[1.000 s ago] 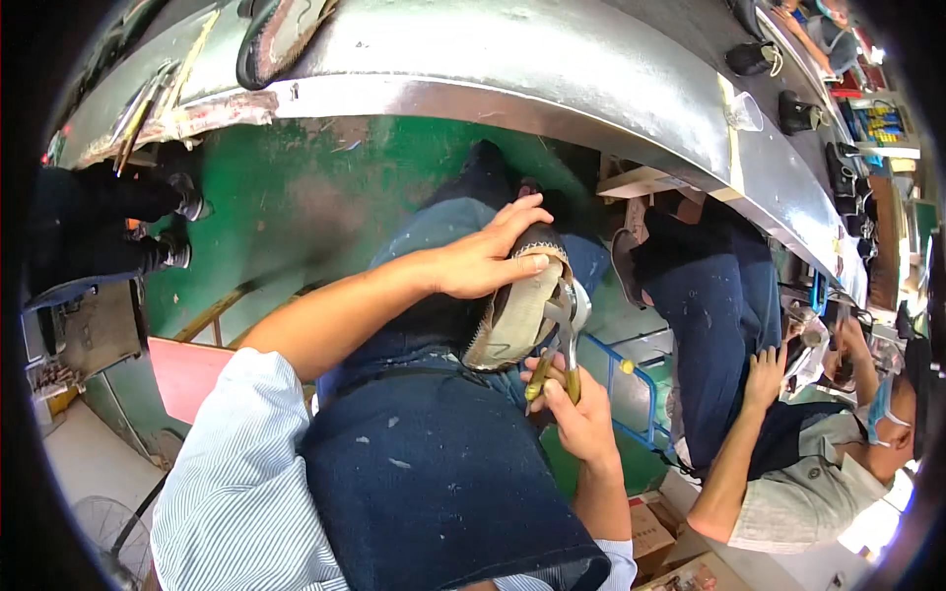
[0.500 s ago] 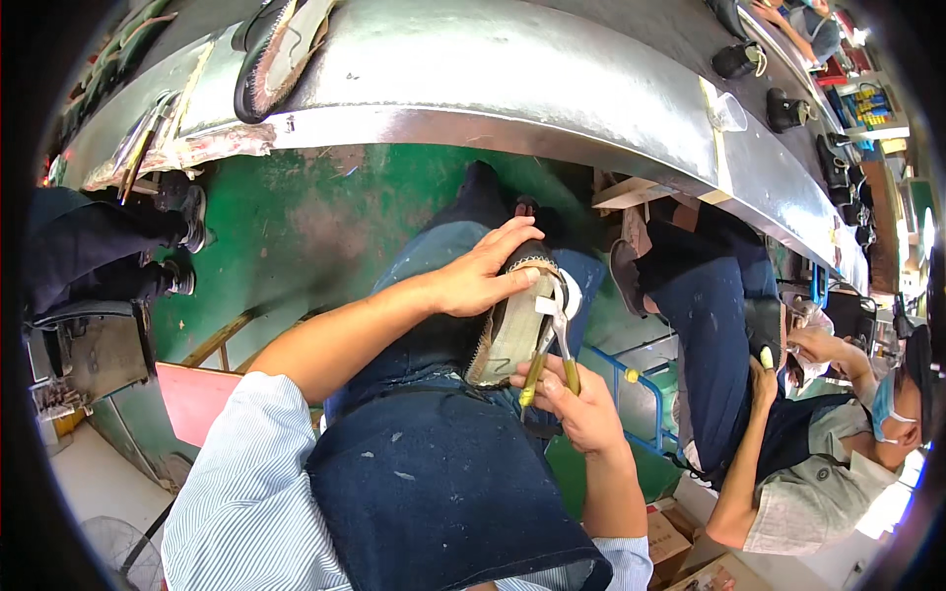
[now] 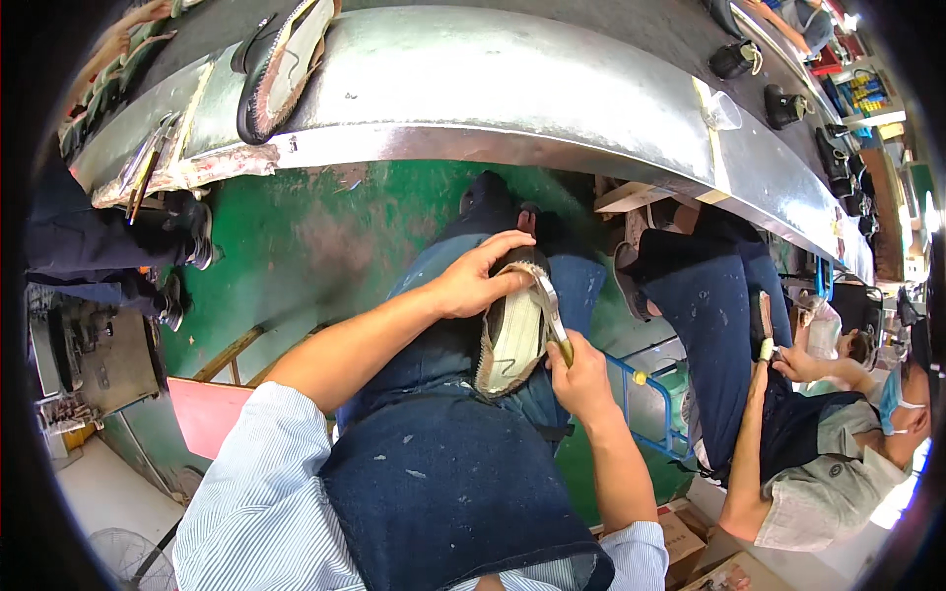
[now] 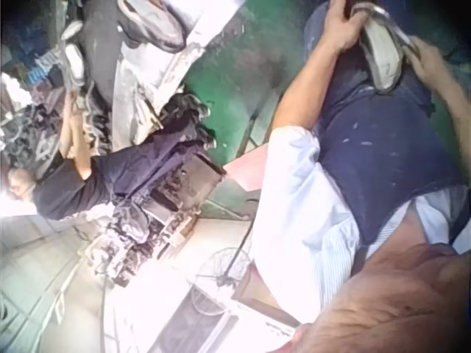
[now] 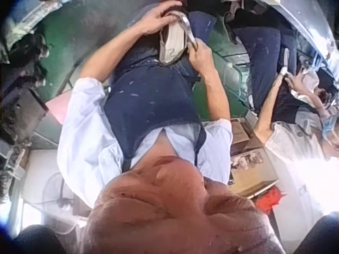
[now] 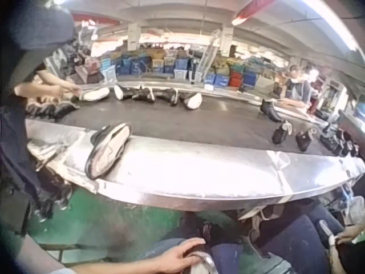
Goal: The person is lasting shoes by manually pulling and securing the upper over the last using lasting pincers.
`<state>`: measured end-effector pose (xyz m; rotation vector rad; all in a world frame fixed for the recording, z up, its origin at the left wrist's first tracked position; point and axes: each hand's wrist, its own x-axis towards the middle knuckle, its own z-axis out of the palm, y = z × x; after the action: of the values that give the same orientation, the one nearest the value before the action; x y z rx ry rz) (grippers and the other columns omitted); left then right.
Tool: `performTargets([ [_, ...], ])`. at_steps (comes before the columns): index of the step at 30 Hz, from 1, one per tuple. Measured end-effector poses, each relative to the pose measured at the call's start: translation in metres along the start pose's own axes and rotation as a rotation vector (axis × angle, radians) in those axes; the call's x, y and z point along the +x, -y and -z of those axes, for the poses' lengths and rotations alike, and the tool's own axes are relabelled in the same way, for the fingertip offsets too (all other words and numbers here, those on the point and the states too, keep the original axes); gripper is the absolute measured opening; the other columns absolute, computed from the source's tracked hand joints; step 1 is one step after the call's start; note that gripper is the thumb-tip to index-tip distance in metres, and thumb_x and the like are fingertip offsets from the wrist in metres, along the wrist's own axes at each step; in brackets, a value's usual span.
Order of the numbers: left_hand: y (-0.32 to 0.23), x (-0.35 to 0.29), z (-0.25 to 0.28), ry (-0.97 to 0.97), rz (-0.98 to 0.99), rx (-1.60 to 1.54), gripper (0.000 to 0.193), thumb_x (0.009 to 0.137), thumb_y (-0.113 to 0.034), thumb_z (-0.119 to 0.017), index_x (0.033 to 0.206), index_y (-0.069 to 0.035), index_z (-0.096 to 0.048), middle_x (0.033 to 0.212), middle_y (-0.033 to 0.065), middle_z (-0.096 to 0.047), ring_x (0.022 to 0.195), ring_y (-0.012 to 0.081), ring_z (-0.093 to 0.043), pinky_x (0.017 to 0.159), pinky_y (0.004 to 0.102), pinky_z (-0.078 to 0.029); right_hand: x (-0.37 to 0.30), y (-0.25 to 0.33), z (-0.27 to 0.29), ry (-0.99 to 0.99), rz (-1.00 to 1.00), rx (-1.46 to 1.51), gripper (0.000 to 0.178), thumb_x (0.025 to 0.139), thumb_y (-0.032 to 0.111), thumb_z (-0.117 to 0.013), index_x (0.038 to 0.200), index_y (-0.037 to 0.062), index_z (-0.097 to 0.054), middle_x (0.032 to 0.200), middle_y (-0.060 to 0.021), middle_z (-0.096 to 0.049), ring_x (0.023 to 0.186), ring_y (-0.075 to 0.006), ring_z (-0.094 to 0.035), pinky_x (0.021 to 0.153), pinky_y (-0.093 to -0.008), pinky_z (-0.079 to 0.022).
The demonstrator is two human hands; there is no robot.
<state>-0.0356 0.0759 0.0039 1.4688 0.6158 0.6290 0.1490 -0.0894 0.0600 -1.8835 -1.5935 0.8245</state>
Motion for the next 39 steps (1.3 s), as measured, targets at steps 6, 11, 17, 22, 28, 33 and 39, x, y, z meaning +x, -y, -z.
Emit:
performTargets([
  [6,-0.014,-0.003,-0.017,-0.126,0.082,-0.184,0.043,0.088,-0.020,-0.071,0.126,-0.004,-0.058,0.140,0.0129,-0.049,0.133,0.0244,-0.044,0.112,0.0364,-0.032,-0.021,0.053,0.033,0.108,-0.087,-0.236,0.018,0.089,0.008,-0.061,0.102,-0.0036,-0.058,0.086,-0.0228,-0.064,0.080,-0.0379,-0.064,0.073,-0.0439,-0.051],
  [11,-0.042,-0.016,-0.011,-0.039,-0.197,0.040,0.045,0.086,-0.012,-0.067,0.129,-0.003,-0.057,0.139,0.0146,-0.050,0.134,0.0273,-0.043,0.112,0.0396,-0.031,-0.060,0.036,0.062,0.320,-0.022,0.238,0.026,0.087,0.011,-0.063,0.110,-0.0018,-0.059,0.078,-0.0056,-0.062,0.071,-0.0148,-0.060,0.069,-0.0302,-0.049],
  [17,-0.092,-0.077,-0.025,0.122,-0.546,0.230,0.095,0.078,-0.029,-0.077,0.147,0.008,-0.024,0.147,0.0292,-0.032,0.138,0.0460,-0.033,0.114,0.0533,-0.025,-0.010,0.037,0.016,-0.252,0.204,0.636,0.045,0.089,0.013,-0.065,0.126,-0.0028,-0.045,0.126,-0.0158,-0.058,0.111,-0.0231,-0.058,0.098,-0.0365,-0.044],
  [22,-0.074,-0.088,-0.046,0.116,-0.570,0.316,0.096,0.088,-0.035,-0.069,0.152,0.008,-0.011,0.155,0.0342,-0.013,0.144,0.0508,-0.017,0.117,0.0566,-0.015,0.008,0.051,0.000,-0.216,0.271,0.671,0.046,0.095,0.025,-0.062,0.127,-0.0021,-0.042,0.124,-0.0193,-0.060,0.111,-0.0278,-0.060,0.098,-0.0376,-0.046],
  [28,-0.076,-0.099,-0.054,0.044,-0.464,0.277,0.093,0.091,-0.031,-0.067,0.152,0.007,-0.007,0.157,0.0350,-0.003,0.147,0.0508,-0.003,0.118,0.0550,-0.009,0.027,0.064,0.008,-0.181,0.173,0.491,0.035,0.094,0.018,-0.060,0.120,-0.0012,-0.047,0.110,-0.0172,-0.064,0.099,-0.0268,-0.064,0.089,-0.0372,-0.049],
  [33,-0.069,-0.078,-0.068,0.009,-0.353,0.305,0.094,0.088,-0.026,-0.070,0.152,0.006,-0.009,0.157,0.0336,-0.005,0.147,0.0507,-0.004,0.119,0.0536,-0.011,0.038,0.045,0.018,-0.210,0.023,0.443,0.032,0.095,0.022,-0.060,0.115,0.0005,-0.050,0.097,-0.0151,-0.066,0.090,-0.0257,-0.065,0.082,-0.0371,-0.051],
  [39,-0.035,-0.080,-0.059,0.162,0.236,-0.160,0.112,0.078,-0.008,-0.078,0.155,-0.009,0.003,0.152,0.0248,-0.024,0.139,0.0339,-0.034,0.110,0.0486,-0.036,0.050,0.020,0.004,-0.286,-0.156,0.485,0.034,0.094,0.026,-0.061,0.118,0.0028,-0.052,0.103,-0.0116,-0.062,0.095,-0.0193,-0.061,0.089,-0.0364,-0.048],
])
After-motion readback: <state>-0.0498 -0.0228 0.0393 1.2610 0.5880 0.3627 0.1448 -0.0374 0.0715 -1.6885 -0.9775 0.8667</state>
